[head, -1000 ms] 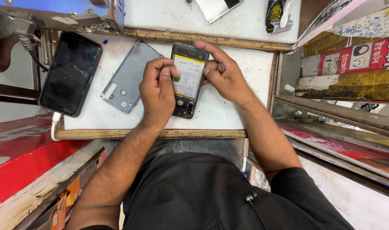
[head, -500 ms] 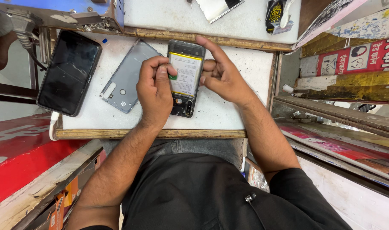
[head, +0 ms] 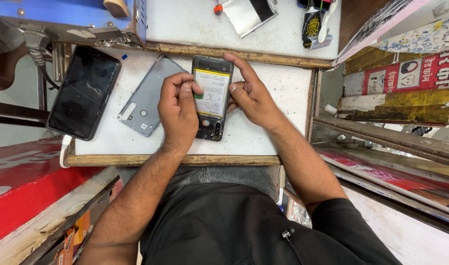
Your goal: The person removes the back cover of a smartphone, then uses a small metal tool to pry and separate the battery from the phone chassis. The back cover is set aside while the battery is carefully lifted and detached from internal connectors.
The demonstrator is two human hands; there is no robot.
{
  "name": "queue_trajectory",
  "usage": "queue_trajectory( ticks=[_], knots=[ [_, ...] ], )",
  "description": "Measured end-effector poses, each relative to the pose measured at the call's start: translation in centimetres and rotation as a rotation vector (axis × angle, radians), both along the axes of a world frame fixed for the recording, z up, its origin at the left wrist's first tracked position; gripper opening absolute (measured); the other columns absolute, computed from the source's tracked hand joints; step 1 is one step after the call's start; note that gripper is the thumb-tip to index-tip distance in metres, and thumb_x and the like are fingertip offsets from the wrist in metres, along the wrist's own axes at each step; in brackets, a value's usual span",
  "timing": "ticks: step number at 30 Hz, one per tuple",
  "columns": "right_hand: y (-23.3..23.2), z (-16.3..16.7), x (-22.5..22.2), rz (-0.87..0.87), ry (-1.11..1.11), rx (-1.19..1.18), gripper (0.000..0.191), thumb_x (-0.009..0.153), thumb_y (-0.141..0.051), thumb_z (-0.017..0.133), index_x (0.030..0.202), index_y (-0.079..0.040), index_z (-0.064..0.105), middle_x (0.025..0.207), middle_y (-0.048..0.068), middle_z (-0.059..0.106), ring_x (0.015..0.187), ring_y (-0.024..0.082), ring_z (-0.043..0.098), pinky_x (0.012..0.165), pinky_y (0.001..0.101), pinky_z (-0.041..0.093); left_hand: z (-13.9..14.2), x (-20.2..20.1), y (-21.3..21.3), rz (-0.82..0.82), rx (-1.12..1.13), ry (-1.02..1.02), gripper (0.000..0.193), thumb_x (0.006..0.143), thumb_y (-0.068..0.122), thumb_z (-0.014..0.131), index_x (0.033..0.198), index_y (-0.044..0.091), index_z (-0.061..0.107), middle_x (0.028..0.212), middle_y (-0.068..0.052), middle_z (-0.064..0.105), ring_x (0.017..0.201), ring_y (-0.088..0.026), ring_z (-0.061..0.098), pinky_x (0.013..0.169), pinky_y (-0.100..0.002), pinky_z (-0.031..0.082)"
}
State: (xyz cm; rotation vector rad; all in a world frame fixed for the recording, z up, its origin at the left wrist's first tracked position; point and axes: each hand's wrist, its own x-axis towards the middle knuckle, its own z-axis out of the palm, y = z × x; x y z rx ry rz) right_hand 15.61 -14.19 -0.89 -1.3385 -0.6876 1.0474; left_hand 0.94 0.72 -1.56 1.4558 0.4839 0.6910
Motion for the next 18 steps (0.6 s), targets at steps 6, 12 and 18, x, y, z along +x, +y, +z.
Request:
queue_trajectory(
  ticks=[6,12,18],
  knots=[
    [0.6,1.3,-0.3,0.186,-0.049,0.088,0.103,0.098,0.012,0.054,0.167,-0.026,-0.012,0.133,0.025,0.067,0.121,0.027,0.070,0.096,0.0379,0.062,-0.3,0.0,0.7,0.048,-0.071,0.019,0.014,0.114,0.003,0.044,0.125,0.001,0.053,0.100,-0.003,0.064,0.090,-0.006,0.057,0.082,-0.023,0.049],
    [0.7,1.3,-0.3,0.117,-0.026,-0.037,0.094,0.100,0.007,0.048,0.165,-0.024,-0.012,0.114,0.021,0.074,0.099,0.023,0.077,0.081,0.0347,0.068,-0.4,-0.1,0.5,0.023,-0.046,-0.007,0.014,0.114,0.003,0.044,0.125,0.002,0.053,0.101,-0.003,0.063,0.092,-0.007,0.059,0.086,-0.023,0.051],
    [0.2,0.4,0.2,-0.074,-0.137,-0.160,0.066,0.115,-0.002,0.043,0.174,-0.017,0.017,0.091,0.018,0.071,0.075,0.018,0.069,0.069,0.0324,0.062,0.0,0.0,0.0,-0.093,-0.046,0.050,0.014,0.113,0.003,0.044,0.123,0.002,0.054,0.099,-0.004,0.065,0.094,-0.008,0.062,0.086,-0.025,0.054]
  ],
)
